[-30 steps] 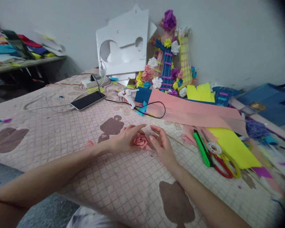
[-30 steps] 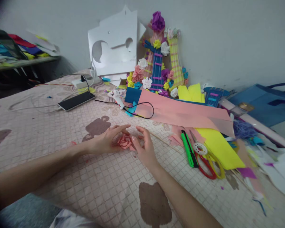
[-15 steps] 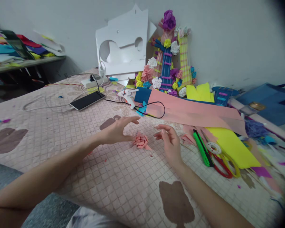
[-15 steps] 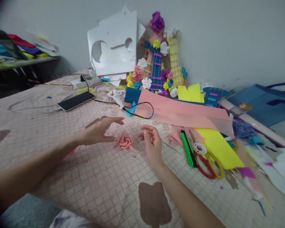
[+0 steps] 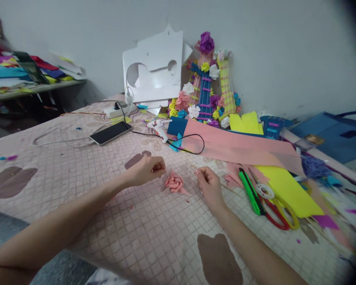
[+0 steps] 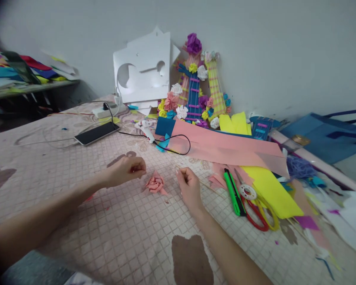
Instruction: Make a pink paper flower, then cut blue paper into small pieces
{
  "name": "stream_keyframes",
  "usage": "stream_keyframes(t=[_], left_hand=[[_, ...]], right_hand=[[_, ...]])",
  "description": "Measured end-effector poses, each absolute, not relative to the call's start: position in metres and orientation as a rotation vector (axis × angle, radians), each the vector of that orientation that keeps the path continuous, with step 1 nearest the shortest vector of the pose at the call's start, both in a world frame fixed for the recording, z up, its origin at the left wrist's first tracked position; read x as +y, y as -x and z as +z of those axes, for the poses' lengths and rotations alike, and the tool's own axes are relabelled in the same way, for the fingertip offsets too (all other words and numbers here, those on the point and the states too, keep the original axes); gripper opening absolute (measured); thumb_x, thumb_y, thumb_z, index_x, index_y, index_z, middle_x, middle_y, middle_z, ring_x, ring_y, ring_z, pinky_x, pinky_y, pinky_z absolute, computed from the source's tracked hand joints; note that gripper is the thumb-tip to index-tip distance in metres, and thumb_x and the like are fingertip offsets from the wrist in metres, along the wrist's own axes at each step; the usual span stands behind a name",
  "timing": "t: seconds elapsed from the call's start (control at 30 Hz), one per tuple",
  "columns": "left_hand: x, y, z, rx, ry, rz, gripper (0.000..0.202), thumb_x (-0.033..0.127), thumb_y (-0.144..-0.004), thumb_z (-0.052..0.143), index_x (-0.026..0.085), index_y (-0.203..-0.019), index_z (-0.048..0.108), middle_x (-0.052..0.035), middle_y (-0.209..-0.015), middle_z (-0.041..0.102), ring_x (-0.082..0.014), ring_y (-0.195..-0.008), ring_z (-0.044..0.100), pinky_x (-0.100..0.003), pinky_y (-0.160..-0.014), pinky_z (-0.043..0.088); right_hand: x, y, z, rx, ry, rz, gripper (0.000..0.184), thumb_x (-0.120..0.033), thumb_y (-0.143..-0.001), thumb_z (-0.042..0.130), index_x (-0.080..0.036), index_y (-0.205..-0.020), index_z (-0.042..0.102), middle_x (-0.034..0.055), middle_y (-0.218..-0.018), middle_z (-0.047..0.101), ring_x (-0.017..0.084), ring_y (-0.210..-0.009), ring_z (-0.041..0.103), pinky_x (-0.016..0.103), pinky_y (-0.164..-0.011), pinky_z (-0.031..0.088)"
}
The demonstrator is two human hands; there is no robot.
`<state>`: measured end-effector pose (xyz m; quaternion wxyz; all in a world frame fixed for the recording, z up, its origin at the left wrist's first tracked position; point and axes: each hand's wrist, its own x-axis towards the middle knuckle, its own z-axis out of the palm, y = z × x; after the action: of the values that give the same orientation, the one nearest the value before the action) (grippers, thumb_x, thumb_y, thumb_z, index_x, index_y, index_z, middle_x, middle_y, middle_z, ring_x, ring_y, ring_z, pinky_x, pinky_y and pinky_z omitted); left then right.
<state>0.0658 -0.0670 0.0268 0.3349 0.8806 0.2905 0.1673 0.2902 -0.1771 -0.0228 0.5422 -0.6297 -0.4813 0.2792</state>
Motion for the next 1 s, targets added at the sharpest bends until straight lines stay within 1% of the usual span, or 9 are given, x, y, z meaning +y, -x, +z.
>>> stream_keyframes(t=[0.13,0.3,0.4,0.5,0.6,0.67,0.77,0.87,1.0], left_hand=[[-0.069,-0.063,0.031,0.646,-2.321,0.251,0.013,0.025,-0.079,0.056,0.015,-0.071,0.061,0.0027,-0.061,0.057,-0.0078,-0.055,0.048,-0.019,-0.052,0.034],[-0.076,-0.065,0.026,0.58,-2.348,0.077,0.025,0.038,-0.074,0.065,0.016,-0.066,0.06,0.0037,-0.058,0.057,-0.0074,-0.052,0.046,-0.019,-0.048,0.029],[-0.082,-0.067,0.024,0.63,-2.39,0.056,0.025,0.04,-0.069,0.07,0.017,-0.066,0.06,0.004,-0.06,0.058,-0.0076,-0.051,0.048,-0.02,-0.046,0.026],[-0.085,-0.067,0.025,0.672,-2.433,0.093,0.021,0.034,-0.071,0.067,0.017,-0.062,0.058,0.0043,-0.057,0.057,-0.0074,-0.049,0.047,-0.021,-0.046,0.025],[-0.085,-0.066,0.027,0.681,-2.436,0.147,0.022,0.036,-0.071,0.068,0.018,-0.062,0.058,0.0037,-0.058,0.057,-0.0085,-0.049,0.048,-0.021,-0.046,0.028],[-0.085,-0.067,0.028,0.672,-2.444,0.266,0.023,0.039,-0.071,0.069,0.018,-0.072,0.06,0.0019,-0.066,0.06,-0.011,-0.057,0.052,-0.022,-0.051,0.034],[-0.088,-0.07,0.027,0.626,-2.457,0.56,0.034,0.039,-0.072,0.07,0.018,-0.096,0.059,-0.0046,-0.092,0.062,-0.0184,-0.084,0.058,-0.029,-0.073,0.046],[-0.093,-0.075,0.024,0.594,-2.42,0.668,0.049,0.034,-0.073,0.07,0.019,-0.115,0.05,-0.0102,-0.114,0.057,-0.0248,-0.109,0.053,-0.041,-0.093,0.044],[-0.1,-0.082,0.012,0.587,-2.396,0.59,0.07,0.031,-0.069,0.072,0.021,-0.129,0.038,-0.0137,-0.13,0.048,-0.0306,-0.122,0.044,-0.05,-0.099,0.039]], right_hand=[[-0.176,-0.291,-0.024,-1.163,1.504,0.651,0.025,-0.044,-0.086,0.053,-0.02,-0.077,0.054,-0.0084,-0.05,0.038,0.008,-0.042,0.032,0.022,-0.04,0.023],[-0.176,-0.29,-0.022,-1.173,1.498,0.683,0.025,-0.043,-0.086,0.053,-0.02,-0.075,0.053,-0.0086,-0.049,0.038,0.008,-0.041,0.03,0.022,-0.04,0.023],[-0.176,-0.289,-0.021,-1.185,1.501,0.686,0.025,-0.043,-0.085,0.054,-0.02,-0.073,0.052,-0.0085,-0.049,0.038,0.008,-0.041,0.031,0.022,-0.04,0.024],[-0.176,-0.288,-0.019,-1.193,1.511,0.676,0.025,-0.042,-0.084,0.054,-0.02,-0.072,0.052,-0.008,-0.05,0.038,0.008,-0.042,0.032,0.022,-0.04,0.025],[-0.177,-0.288,-0.019,-1.203,1.502,0.664,0.023,-0.041,-0.086,0.053,-0.02,-0.075,0.053,-0.0068,-0.054,0.041,0.008,-0.044,0.035,0.022,-0.042,0.028],[-0.178,-0.286,-0.02,-1.23,1.474,0.639,0.018,-0.038,-0.086,0.053,-0.02,-0.081,0.055,-0.0048,-0.061,0.047,0.009,-0.049,0.04,0.022,-0.046,0.033],[-0.18,-0.283,-0.021,-1.314,1.422,0.571,0.013,-0.032,-0.087,0.053,-0.021,-0.091,0.058,0.0,-0.076,0.058,0.012,-0.062,0.051,0.025,-0.057,0.041],[-0.183,-0.281,-0.021,-1.404,1.404,0.536,0.013,-0.027,-0.087,0.051,-0.022,-0.097,0.058,0.0021,-0.084,0.061,0.015,-0.071,0.056,0.027,-0.065,0.044],[-0.185,-0.279,-0.02,-1.509,1.417,0.506,0.015,-0.025,-0.087,0.05,-0.022,-0.1,0.058,0.001,-0.079,0.061,0.015,-0.068,0.056,0.027,-0.063,0.044]])
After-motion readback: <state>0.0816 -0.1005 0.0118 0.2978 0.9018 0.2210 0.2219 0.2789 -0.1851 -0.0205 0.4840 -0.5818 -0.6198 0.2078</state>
